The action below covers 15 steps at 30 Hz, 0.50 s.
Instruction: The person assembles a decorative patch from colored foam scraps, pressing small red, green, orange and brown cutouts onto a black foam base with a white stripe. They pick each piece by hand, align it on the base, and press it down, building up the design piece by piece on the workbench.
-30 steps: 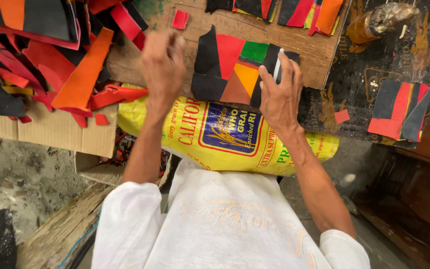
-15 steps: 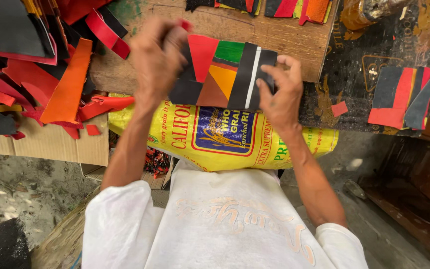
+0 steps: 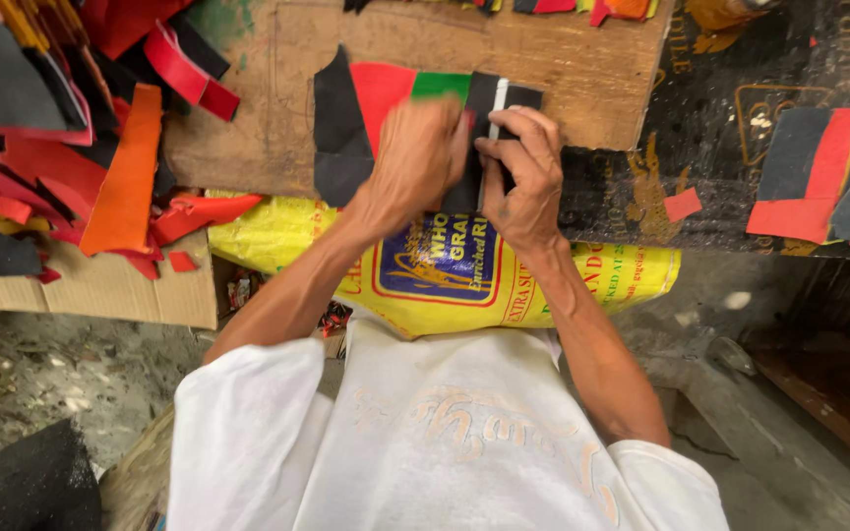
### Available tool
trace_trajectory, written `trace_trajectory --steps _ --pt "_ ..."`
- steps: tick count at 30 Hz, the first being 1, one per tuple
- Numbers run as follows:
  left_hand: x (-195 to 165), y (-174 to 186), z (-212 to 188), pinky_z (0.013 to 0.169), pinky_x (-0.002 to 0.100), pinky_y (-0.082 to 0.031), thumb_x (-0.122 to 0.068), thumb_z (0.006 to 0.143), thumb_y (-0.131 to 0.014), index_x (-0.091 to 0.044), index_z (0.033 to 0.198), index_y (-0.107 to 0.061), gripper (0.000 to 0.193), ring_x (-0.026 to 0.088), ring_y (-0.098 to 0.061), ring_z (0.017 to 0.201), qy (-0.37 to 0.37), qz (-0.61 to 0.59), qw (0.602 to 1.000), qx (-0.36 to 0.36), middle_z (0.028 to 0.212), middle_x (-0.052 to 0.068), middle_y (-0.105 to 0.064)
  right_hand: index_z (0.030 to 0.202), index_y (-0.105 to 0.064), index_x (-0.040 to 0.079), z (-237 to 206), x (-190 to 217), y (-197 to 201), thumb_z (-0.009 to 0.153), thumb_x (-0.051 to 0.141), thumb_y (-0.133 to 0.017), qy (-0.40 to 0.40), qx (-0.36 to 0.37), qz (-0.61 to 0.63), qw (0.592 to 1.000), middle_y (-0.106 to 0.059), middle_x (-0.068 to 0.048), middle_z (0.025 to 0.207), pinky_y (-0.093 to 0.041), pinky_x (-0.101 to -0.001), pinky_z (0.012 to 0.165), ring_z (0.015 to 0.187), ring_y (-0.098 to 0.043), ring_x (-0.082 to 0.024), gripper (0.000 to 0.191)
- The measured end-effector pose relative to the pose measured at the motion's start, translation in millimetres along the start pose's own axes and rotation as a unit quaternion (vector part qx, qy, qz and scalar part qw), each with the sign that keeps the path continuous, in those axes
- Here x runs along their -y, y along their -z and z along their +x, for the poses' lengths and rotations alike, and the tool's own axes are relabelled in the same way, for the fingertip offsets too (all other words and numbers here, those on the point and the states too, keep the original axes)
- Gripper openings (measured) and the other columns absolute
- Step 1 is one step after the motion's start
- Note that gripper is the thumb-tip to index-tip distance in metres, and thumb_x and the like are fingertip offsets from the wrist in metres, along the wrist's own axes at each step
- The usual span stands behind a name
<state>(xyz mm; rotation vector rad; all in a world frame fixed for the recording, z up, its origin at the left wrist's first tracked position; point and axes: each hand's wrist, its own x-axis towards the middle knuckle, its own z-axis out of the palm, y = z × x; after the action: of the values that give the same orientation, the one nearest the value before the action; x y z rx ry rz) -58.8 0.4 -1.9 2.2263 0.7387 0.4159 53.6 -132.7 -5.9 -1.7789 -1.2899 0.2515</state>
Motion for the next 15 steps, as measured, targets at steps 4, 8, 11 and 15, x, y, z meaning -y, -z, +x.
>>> trace_trajectory --steps 4,8,11,15 --pt "2 1 -17 0.056 0.052 -0.044 -0.009 0.093 -0.067 -0.003 0.074 -0.055 0.023 0.044 -0.061 0.067 -0.012 -0.017 1.0 0.007 0.07 0.023 -0.058 0.098 -0.073 -0.002 0 -1 -1 0.086 -0.009 -0.076 -0.002 -0.003 0.012 1.0 -0.066 -0.015 0.123 -0.049 -0.045 0.106 0.124 -0.058 -0.036 0.014" --pt "20 -3 -19 0.058 0.052 -0.045 -0.008 0.095 -0.067 -0.001 0.079 -0.055 0.021 0.044 -0.061 0.069 -0.042 -0.009 0.999 -0.023 0.073 0.022 -0.059 0.1 -0.073 -0.002 -1 -3 -1 0.087 -0.01 -0.076 -0.007 0.01 0.0 1.0 -0.066 -0.014 0.125 -0.05 -0.0441 0.106 0.125 -0.058 -0.035 0.016" --pt "22 0 -13 0.057 0.052 -0.045 -0.007 0.092 -0.066 -0.003 0.078 -0.057 0.018 0.043 -0.061 0.066 -0.041 0.002 0.999 0.017 0.07 0.021 -0.058 0.098 -0.073 -0.001 1 -4 -4 0.086 -0.009 -0.077 0.004 -0.006 0.006 1.0 -0.066 -0.014 0.124 -0.05 -0.0437 0.107 0.125 -0.058 -0.035 0.015" --pt "-2 19 -1 0.057 0.051 -0.047 -0.008 0.091 -0.067 -0.002 0.083 -0.062 0.011 0.043 -0.062 0.067 -0.062 0.035 0.997 0.041 0.075 0.021 -0.061 0.099 -0.073 -0.001 3 -1 0 0.085 -0.01 -0.076 0.004 0.008 -0.004 1.0 -0.066 -0.014 0.124 -0.05 -0.0437 0.106 0.124 -0.058 -0.035 0.017"
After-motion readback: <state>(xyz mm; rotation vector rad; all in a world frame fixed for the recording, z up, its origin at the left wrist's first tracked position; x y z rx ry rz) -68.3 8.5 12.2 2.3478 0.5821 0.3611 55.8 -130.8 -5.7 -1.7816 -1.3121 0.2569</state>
